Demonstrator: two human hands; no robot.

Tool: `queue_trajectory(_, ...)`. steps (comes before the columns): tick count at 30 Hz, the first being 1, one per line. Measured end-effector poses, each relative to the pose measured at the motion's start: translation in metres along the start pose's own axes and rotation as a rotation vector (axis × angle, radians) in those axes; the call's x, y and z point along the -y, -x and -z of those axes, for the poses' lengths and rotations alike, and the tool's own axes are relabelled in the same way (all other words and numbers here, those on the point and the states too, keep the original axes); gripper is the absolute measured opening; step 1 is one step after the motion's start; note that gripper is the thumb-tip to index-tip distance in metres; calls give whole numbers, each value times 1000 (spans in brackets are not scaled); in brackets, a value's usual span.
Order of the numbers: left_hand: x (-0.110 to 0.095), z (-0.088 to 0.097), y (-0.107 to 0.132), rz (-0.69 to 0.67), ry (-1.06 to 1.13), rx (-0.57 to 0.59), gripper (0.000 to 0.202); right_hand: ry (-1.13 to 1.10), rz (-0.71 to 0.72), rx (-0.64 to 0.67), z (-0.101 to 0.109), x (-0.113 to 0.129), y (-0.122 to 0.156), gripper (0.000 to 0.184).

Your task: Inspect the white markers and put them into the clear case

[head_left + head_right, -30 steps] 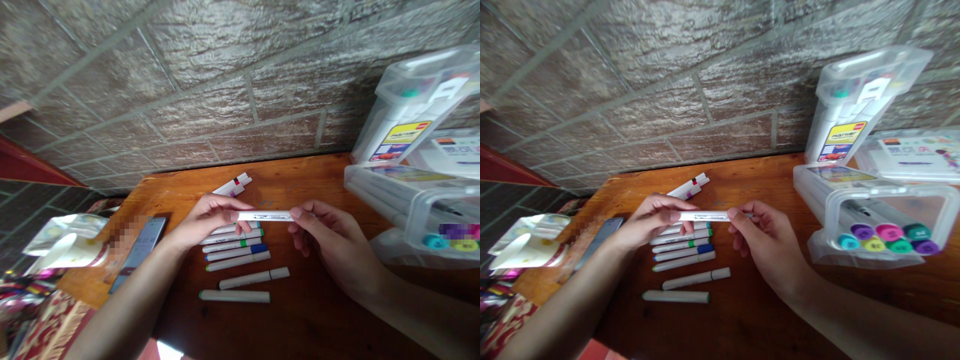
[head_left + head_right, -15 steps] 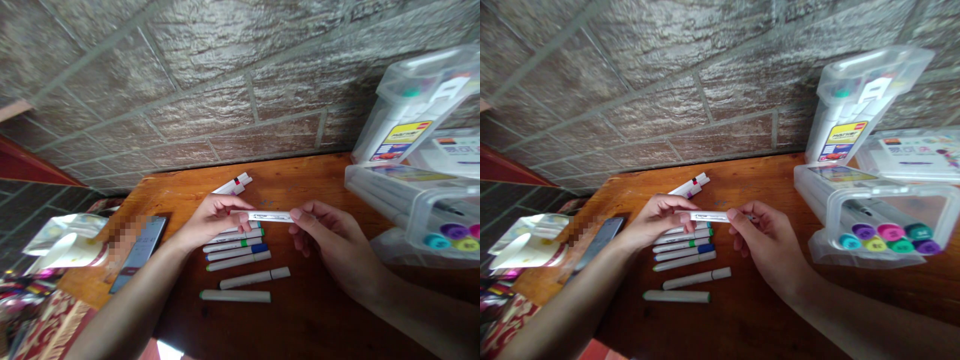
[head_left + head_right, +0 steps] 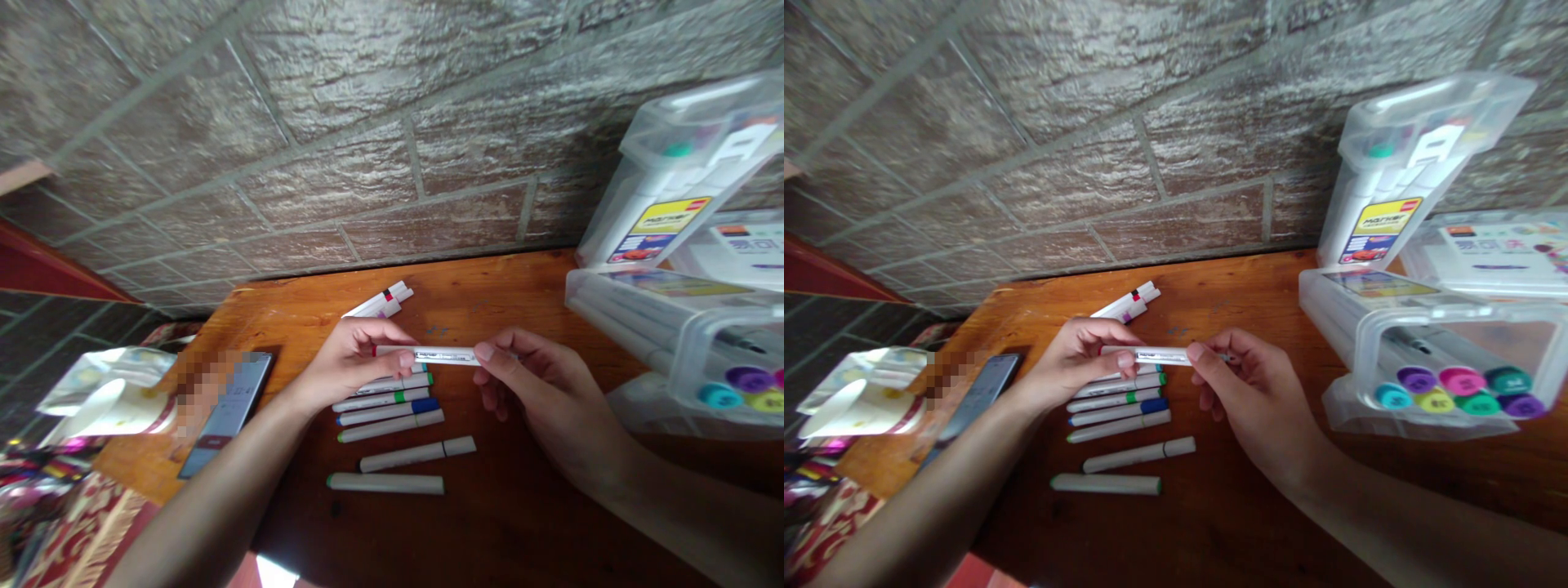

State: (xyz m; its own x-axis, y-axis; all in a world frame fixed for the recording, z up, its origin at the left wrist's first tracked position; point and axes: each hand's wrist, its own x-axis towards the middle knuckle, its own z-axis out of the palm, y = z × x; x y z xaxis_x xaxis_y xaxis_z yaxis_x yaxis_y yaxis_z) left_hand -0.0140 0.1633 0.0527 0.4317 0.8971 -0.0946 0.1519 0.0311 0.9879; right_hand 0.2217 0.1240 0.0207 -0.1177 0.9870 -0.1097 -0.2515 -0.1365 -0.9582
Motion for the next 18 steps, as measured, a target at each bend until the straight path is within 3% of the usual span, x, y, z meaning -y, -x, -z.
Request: queue_trajectory(18, -1, 2, 1, -27, 29, 2, 18, 8, 2, -2, -1, 1, 1, 35)
